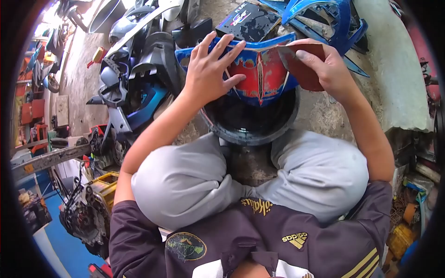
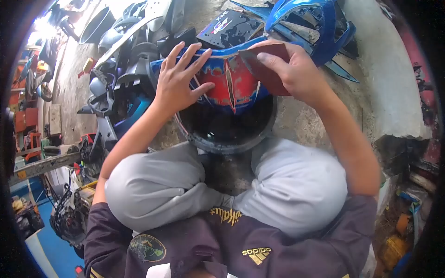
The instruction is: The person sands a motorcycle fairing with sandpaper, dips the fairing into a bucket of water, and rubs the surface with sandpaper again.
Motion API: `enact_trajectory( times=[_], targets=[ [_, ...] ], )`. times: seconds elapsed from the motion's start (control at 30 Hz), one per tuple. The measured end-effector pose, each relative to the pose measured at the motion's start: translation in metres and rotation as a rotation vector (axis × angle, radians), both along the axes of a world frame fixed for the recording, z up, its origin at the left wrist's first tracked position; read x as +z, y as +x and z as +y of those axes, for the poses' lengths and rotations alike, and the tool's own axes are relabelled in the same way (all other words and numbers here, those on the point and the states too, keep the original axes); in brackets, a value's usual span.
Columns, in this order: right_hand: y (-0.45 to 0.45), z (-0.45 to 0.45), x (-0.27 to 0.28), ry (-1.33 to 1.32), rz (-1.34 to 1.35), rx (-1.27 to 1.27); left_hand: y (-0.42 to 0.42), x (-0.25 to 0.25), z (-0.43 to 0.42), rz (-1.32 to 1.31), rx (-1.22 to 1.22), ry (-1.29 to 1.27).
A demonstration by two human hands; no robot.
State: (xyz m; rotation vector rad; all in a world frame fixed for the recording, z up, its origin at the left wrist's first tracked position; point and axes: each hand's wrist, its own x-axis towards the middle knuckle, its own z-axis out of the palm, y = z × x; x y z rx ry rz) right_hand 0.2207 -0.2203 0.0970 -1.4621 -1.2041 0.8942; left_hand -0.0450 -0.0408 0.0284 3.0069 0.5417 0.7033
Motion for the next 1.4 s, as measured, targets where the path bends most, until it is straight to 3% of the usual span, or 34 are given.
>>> enact_trajectory(
  times=[0.1, 0.23, 0.3, 0.53, 0.7, 1.03, 1.23, 1.37, 1.4],
  targets=[
    [-0.006, -0.02, 0.006, -0.224, -0.214, 0.21, -0.006, -0.002, -0.005, 0.019, -0.02, -0.002],
    [0.0, -0.051, -0.025, 0.067, -0.856, 0.537, -0.013, -0.009, -0.008, 0.044, -0.026, 0.049],
    [0.006, -0.065, -0.037, 0.103, -0.966, 0.691, -0.016, -0.009, -0.011, 0.086, -0.015, 0.069],
    [0.009, -0.078, -0.083, 0.224, -1.098, 0.734, -0.01, -0.01, -0.009, 0.042, -0.013, 0.038],
    [0.012, -0.092, -0.117, 0.179, -1.018, 0.775, -0.013, -0.018, -0.017, 0.125, 0.013, 0.061],
    [0.028, -0.118, -0.11, 0.184, -0.876, 0.648, -0.01, -0.024, -0.016, 0.111, 0.006, 0.066],
    [0.02, -0.094, -0.106, 0.087, -0.511, 0.339, -0.006, -0.018, -0.018, 0.082, -0.014, 0.069],
    [0.011, -0.064, -0.081, 0.011, -0.091, 0.033, 0.0, -0.014, -0.016, 0.055, -0.003, 0.043],
    [0.014, -0.056, -0.069, -0.111, 0.028, 0.038, 0.005, -0.012, -0.014, 0.048, 0.002, 0.036]
  ],
)
